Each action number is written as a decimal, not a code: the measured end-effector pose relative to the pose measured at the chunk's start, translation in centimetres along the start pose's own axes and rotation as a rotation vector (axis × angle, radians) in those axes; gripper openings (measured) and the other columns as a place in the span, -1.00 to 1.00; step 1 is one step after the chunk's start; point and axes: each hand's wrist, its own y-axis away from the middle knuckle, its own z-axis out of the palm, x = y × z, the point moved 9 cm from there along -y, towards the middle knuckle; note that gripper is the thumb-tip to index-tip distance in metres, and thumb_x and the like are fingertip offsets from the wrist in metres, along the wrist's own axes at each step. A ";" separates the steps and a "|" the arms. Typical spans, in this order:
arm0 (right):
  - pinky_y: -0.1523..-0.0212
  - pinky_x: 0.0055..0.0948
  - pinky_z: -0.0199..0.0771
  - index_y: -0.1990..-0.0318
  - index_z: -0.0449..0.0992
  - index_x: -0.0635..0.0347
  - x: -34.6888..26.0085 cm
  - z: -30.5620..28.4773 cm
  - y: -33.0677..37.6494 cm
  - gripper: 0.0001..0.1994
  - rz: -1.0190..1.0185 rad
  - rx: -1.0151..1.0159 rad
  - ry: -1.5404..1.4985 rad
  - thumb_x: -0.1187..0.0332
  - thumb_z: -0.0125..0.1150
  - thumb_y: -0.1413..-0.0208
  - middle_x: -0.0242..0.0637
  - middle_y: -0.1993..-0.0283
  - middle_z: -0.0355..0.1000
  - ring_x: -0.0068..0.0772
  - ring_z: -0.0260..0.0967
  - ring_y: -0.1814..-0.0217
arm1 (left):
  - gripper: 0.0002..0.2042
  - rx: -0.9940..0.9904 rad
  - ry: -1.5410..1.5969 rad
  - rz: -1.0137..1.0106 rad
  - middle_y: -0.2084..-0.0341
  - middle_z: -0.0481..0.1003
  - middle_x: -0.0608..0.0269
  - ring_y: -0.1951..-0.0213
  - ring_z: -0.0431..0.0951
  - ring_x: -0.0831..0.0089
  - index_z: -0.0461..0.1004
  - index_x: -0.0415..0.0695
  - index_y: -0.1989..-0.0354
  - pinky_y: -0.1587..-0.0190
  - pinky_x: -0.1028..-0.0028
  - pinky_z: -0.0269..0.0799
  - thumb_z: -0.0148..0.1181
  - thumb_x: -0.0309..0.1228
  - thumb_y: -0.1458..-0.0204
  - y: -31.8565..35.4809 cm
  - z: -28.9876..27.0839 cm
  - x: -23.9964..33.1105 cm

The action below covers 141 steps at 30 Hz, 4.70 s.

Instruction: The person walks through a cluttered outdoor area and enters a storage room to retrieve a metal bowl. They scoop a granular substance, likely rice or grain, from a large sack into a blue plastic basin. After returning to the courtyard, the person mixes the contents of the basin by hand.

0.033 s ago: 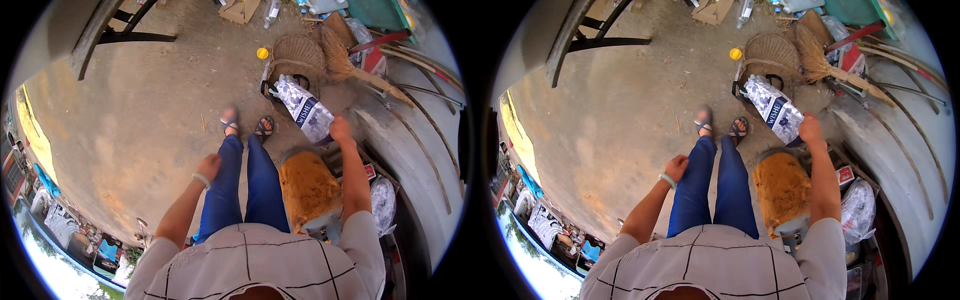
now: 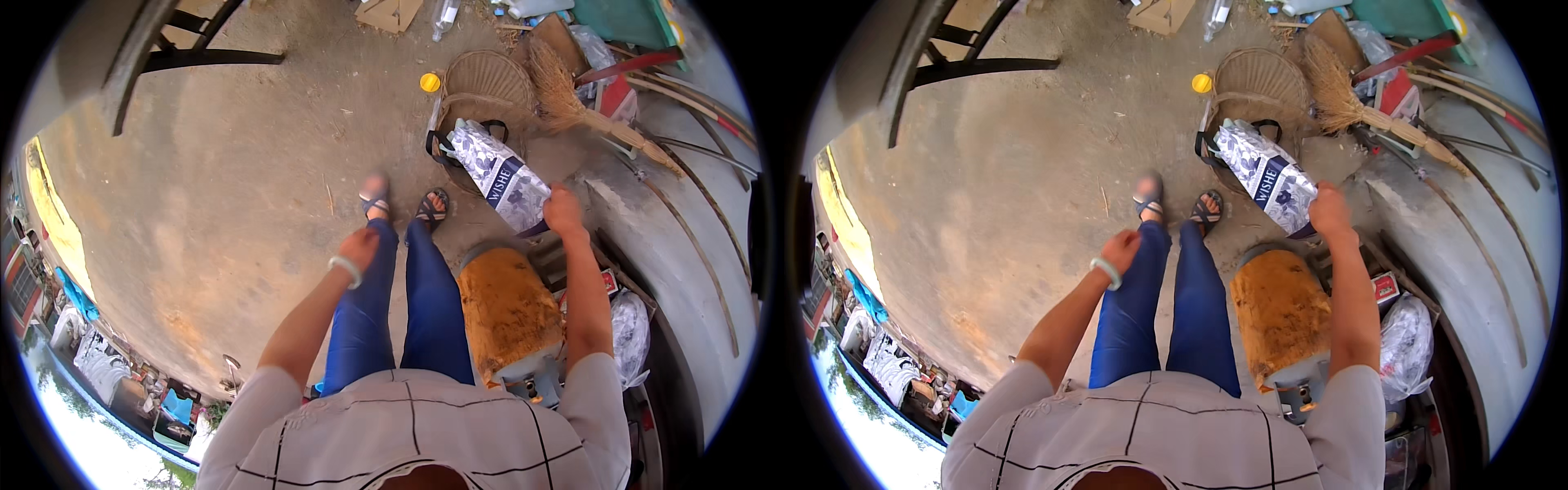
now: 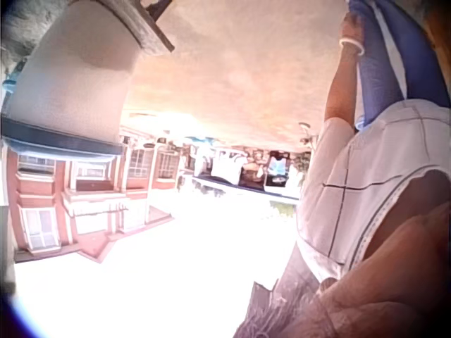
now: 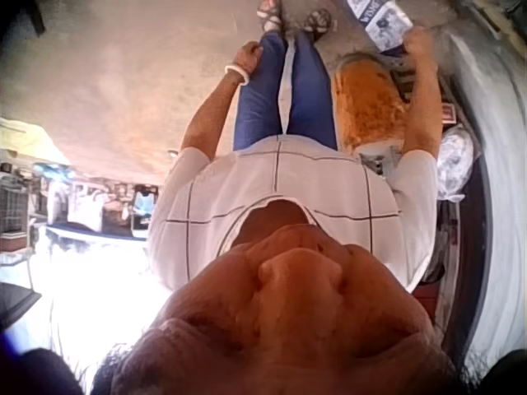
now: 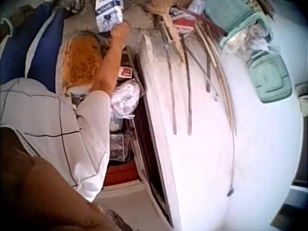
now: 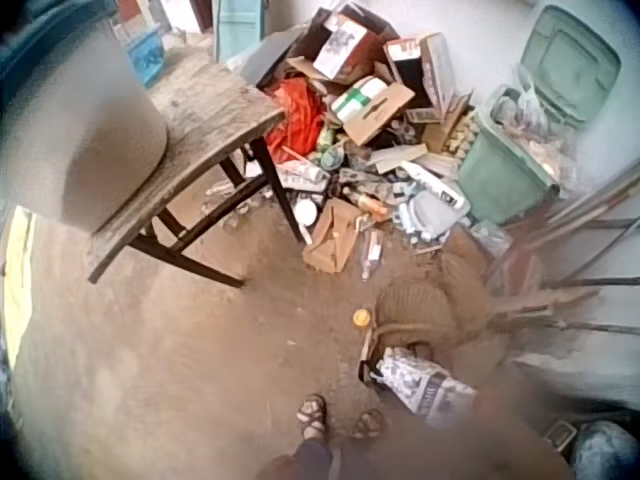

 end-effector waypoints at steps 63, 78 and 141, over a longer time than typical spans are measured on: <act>-0.15 -0.27 0.15 -0.15 0.16 0.28 -4.8 -12.1 27.4 -0.40 -0.545 0.376 -0.865 0.32 0.20 0.07 -0.05 -0.09 0.23 -0.08 0.19 -0.11 | -0.49 -0.554 0.466 0.227 0.04 0.35 0.24 0.11 0.38 0.51 0.12 -0.12 -0.20 0.16 0.52 0.39 0.00 -0.34 -0.04 16.7 -14.0 33.4; -0.15 -0.24 0.16 -0.26 -0.03 0.14 -4.9 -12.4 31.9 -0.15 -0.278 0.341 -0.944 0.27 0.31 0.24 -0.01 -0.19 0.12 0.01 0.09 -0.21 | -0.58 -0.129 0.403 0.283 0.27 0.40 0.20 0.33 0.47 0.46 0.25 -0.25 0.01 0.39 0.55 0.46 -0.28 -0.62 0.13 18.4 -15.7 35.0; 0.36 -0.42 0.40 0.17 0.39 0.13 17.1 22.3 15.8 -0.80 1.069 0.414 -2.195 0.33 0.03 -0.05 -0.37 0.26 0.32 -0.44 0.27 0.34 | -0.71 -0.323 -0.348 -0.008 0.36 0.52 0.07 0.28 0.51 0.36 0.43 -0.24 0.17 0.19 0.47 0.39 0.13 -0.33 0.04 8.0 -0.8 20.0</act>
